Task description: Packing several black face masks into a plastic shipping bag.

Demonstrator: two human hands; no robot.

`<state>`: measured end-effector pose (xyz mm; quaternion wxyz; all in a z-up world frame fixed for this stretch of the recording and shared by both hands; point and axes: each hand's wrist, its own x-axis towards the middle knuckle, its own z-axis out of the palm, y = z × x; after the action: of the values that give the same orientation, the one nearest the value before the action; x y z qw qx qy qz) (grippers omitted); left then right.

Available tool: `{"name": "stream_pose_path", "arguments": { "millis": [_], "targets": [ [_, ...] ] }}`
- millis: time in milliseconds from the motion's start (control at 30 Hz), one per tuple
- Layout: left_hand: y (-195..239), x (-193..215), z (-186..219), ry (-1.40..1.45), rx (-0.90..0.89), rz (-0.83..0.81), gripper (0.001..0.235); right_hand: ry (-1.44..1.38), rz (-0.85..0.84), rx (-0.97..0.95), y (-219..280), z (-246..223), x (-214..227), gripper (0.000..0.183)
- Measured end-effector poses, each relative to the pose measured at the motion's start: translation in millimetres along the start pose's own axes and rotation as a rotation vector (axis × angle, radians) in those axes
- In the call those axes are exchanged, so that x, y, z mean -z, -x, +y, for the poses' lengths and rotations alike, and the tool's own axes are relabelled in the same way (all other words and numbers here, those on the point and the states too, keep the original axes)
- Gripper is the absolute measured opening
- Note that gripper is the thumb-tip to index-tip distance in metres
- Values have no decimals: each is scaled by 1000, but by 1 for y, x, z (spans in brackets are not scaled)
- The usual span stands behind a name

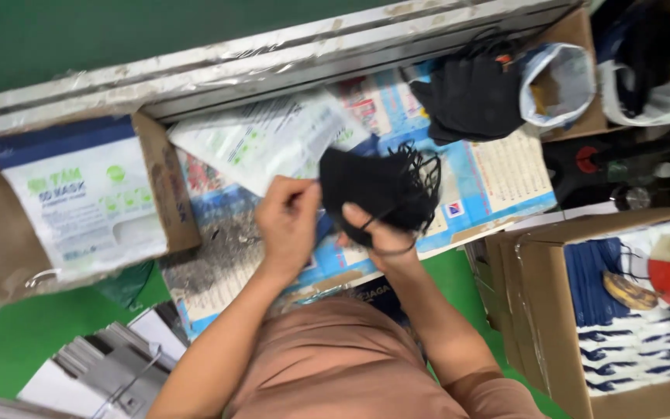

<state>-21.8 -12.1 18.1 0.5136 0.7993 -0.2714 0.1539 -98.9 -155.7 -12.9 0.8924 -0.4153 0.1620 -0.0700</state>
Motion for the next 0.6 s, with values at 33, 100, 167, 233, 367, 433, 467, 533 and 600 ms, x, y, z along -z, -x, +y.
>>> {"name": "stream_pose_path", "arguments": {
  "millis": [33, 100, 167, 233, 367, 433, 467, 533, 600],
  "targets": [
    [-3, 4, 5, 116, 179, 38, 8, 136, 45, -24, 6, 12, 16, 21],
    [-8, 10, 17, 245, 351, 70, 6, 278, 96, -38, 16, 27, 37, 18],
    [-10, 15, 29, 13, 10, 93, 13, 208, 29, 4, 25, 33, 46, 10],
    [-9, 15, 40, -25, -114, 1, 13, 44, 142, -18, 25, 1, 5, 20],
    [-11, 23, 60, 67, -153, -169, 15, -142, 149, -73, 30, -26, -18, 32],
    [-19, 36, 72, 152, -1, -183, 19, 206, 107, -25, 40, -43, -26, 38],
    [-21, 44, 78, 238, 149, -193, 24, 554, 57, 27, 46, -51, -31, 45],
    [-4, 42, 76, 228, 158, -295, 24, 780, 2, 55, 48, -54, -29, 50],
    [4, 40, 74, 227, 153, -403, 24, 1008, -45, 102, 45, -49, -14, 55]
  ]
}}
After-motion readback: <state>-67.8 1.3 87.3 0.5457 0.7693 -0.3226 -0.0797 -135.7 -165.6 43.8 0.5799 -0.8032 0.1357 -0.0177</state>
